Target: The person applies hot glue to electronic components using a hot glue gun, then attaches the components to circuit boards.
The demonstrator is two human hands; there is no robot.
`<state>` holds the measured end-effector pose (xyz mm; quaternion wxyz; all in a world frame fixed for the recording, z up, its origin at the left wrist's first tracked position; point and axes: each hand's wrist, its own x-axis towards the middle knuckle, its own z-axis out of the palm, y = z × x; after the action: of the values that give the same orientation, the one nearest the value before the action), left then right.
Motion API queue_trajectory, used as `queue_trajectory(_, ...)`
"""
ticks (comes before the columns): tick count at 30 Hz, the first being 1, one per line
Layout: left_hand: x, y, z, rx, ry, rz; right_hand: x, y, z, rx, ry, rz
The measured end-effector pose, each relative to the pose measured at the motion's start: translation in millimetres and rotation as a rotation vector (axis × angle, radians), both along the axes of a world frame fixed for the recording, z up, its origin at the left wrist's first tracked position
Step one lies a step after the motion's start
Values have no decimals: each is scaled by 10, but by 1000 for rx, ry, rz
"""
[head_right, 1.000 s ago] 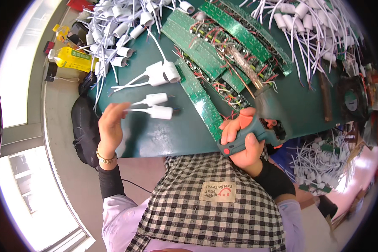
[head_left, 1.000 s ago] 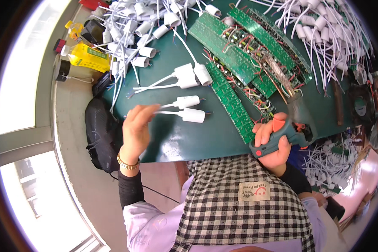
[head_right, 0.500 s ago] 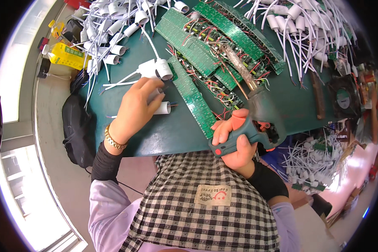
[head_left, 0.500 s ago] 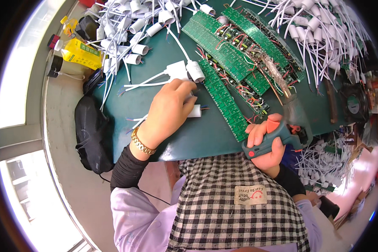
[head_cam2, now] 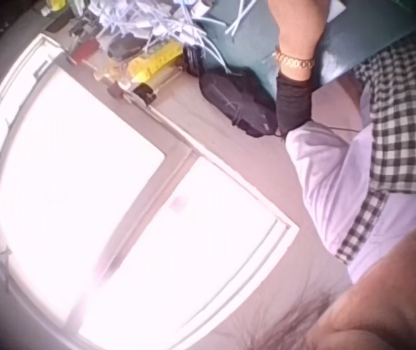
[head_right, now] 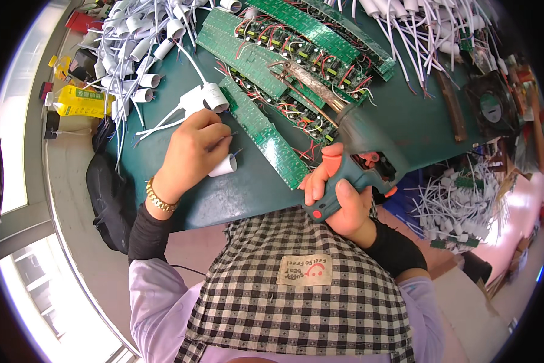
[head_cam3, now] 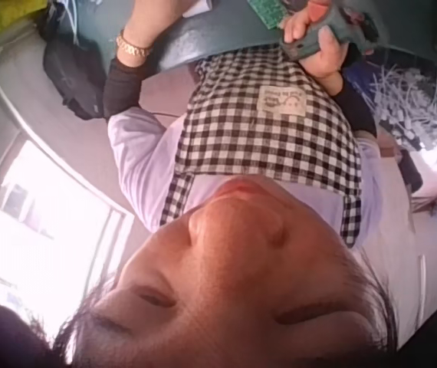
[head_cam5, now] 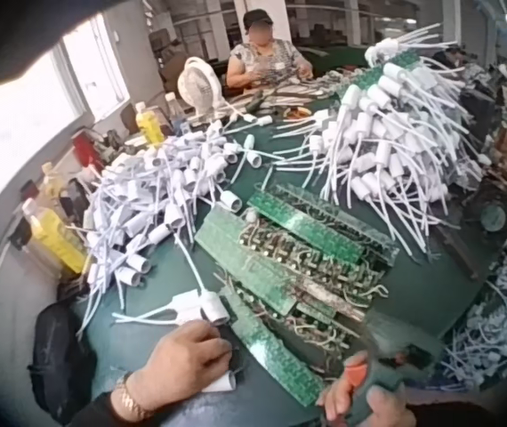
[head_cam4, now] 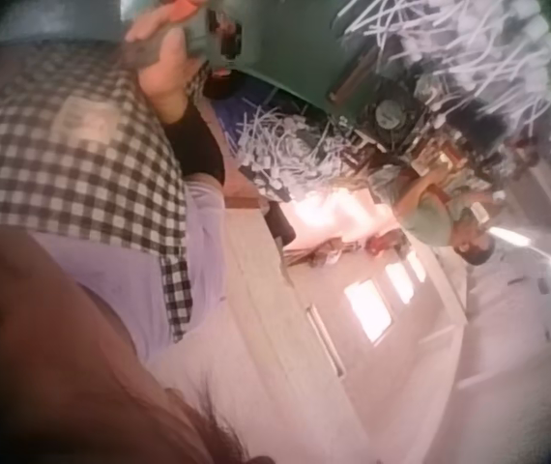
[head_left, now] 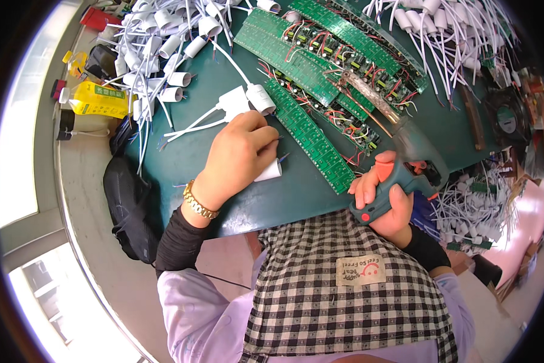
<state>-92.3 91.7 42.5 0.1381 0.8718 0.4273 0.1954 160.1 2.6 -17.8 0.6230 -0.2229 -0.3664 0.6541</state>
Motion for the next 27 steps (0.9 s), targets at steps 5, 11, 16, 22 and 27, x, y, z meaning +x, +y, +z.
queue_trajectory(5, 28, 45, -93, 37, -140, 41, -70, -22, -2, -45, 41, -3)
queue_trajectory(11, 40, 33, -134, 187, -133, 136, -135, -52, 71, -99, -18, 131)
queue_trajectory(16, 74, 41, -158, 226, -99, 311, -109, -44, 26, -94, 26, 132)
queue_trajectory(22, 38, 89, -221, 199, -116, 336, -31, 46, 79, -96, 37, -8)
queue_trajectory(27, 14, 98, -239, 179, -98, 318, 1, 95, 147, -80, -13, 4)
